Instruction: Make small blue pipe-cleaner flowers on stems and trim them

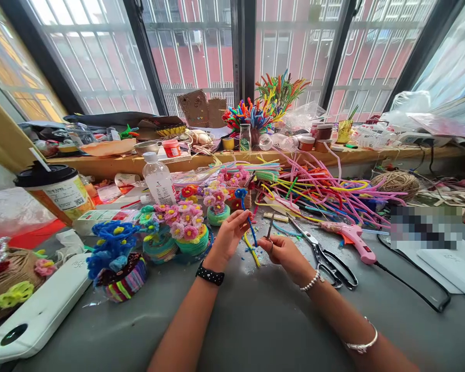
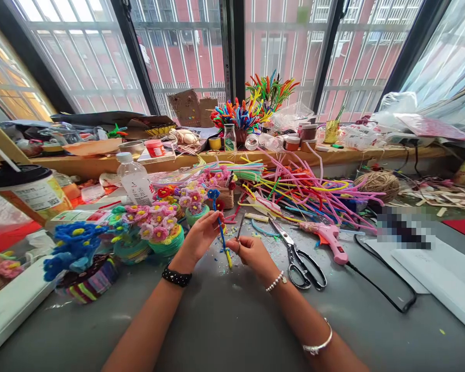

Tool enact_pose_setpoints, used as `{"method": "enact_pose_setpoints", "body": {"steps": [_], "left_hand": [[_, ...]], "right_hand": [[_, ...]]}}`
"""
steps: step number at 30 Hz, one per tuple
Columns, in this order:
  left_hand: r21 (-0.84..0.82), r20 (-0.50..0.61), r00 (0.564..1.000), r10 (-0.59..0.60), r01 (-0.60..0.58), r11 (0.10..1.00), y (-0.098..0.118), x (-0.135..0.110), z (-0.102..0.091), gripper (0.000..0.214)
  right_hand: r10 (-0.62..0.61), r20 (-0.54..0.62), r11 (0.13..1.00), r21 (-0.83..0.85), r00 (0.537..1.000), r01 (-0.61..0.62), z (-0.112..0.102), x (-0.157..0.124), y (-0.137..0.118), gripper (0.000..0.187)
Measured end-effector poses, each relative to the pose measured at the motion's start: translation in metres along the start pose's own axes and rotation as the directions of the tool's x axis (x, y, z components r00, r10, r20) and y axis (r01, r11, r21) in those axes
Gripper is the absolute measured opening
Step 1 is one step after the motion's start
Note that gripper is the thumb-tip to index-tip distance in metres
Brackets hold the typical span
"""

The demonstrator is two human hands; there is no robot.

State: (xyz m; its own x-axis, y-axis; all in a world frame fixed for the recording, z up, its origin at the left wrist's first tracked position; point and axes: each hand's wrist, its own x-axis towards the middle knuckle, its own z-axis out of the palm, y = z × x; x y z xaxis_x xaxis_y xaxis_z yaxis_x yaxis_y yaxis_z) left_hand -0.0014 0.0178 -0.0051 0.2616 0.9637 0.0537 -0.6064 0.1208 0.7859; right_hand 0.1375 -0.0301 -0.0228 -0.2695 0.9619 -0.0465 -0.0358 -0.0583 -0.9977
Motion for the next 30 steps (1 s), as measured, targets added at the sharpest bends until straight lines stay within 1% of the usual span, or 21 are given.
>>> {"method": "enact_pose_setpoints", "body": {"steps": [5,7,9,11,13,16,18,19,21,24,27,30], "left_hand": [[0.116,0.013,1.000,-0.014,0.013,0.993,-0.003,-0.003,0.006,0.005],[0.187,0.001,1.000,-0.017,0.017,0.982,-0.004,-0.004,0.007,0.010],[0.291,0.007,1.000,-0.030,0.027,0.956,-0.005,-0.005,0.008,0.017],[0.410,0.039,0.998,-0.054,0.033,0.911,-0.006,-0.007,0.009,0.019],[0.496,0.079,0.994,-0.079,0.030,0.868,-0.007,-0.007,0.009,0.018],[0.543,0.062,0.997,-0.045,0.004,0.840,-0.006,-0.007,0.008,0.018],[0.580,0.053,0.998,-0.025,-0.011,0.814,-0.004,-0.006,0.006,0.019],[0.605,0.070,0.996,-0.047,-0.005,0.796,-0.004,-0.006,0.005,0.020],[0.653,0.132,0.980,-0.149,0.027,0.757,-0.004,-0.007,0.002,0.022],[0.696,0.202,0.933,-0.298,0.077,0.714,-0.006,-0.007,0.000,0.024],[0.716,0.236,0.903,-0.358,0.088,0.693,-0.006,-0.008,0.000,0.024],[0.730,0.228,0.879,-0.419,0.130,0.671,-0.005,-0.010,0.001,0.026]], "right_hand": [[-0.043,0.061,0.998,-0.042,0.997,0.046,0.003,-0.001,-0.004,0.031],[-0.076,0.035,0.996,-0.042,0.997,0.077,0.003,-0.001,-0.004,0.031],[-0.097,-0.017,0.994,-0.046,0.995,0.096,0.001,0.000,-0.003,0.030],[-0.110,-0.069,0.993,-0.053,0.991,0.107,-0.001,0.002,-0.001,0.030],[-0.113,-0.094,0.992,-0.070,0.989,0.107,-0.004,0.004,0.002,0.030],[-0.117,-0.109,0.987,-0.119,0.987,0.104,-0.007,0.007,0.005,0.030],[-0.135,-0.155,0.984,-0.137,0.979,0.114,-0.009,0.008,0.006,0.030],[-0.141,-0.183,0.984,-0.133,0.973,0.117,-0.011,0.008,0.006,0.031],[-0.139,-0.234,0.988,-0.104,0.962,0.118,-0.014,0.009,0.006,0.033],[-0.140,-0.271,0.990,-0.059,0.952,0.129,-0.016,0.010,0.006,0.033],[-0.185,-0.306,0.983,-0.064,0.934,0.174,-0.016,0.009,0.006,0.029],[-0.226,-0.347,0.974,-0.083,0.910,0.210,-0.015,0.008,0.005,0.027]]}}
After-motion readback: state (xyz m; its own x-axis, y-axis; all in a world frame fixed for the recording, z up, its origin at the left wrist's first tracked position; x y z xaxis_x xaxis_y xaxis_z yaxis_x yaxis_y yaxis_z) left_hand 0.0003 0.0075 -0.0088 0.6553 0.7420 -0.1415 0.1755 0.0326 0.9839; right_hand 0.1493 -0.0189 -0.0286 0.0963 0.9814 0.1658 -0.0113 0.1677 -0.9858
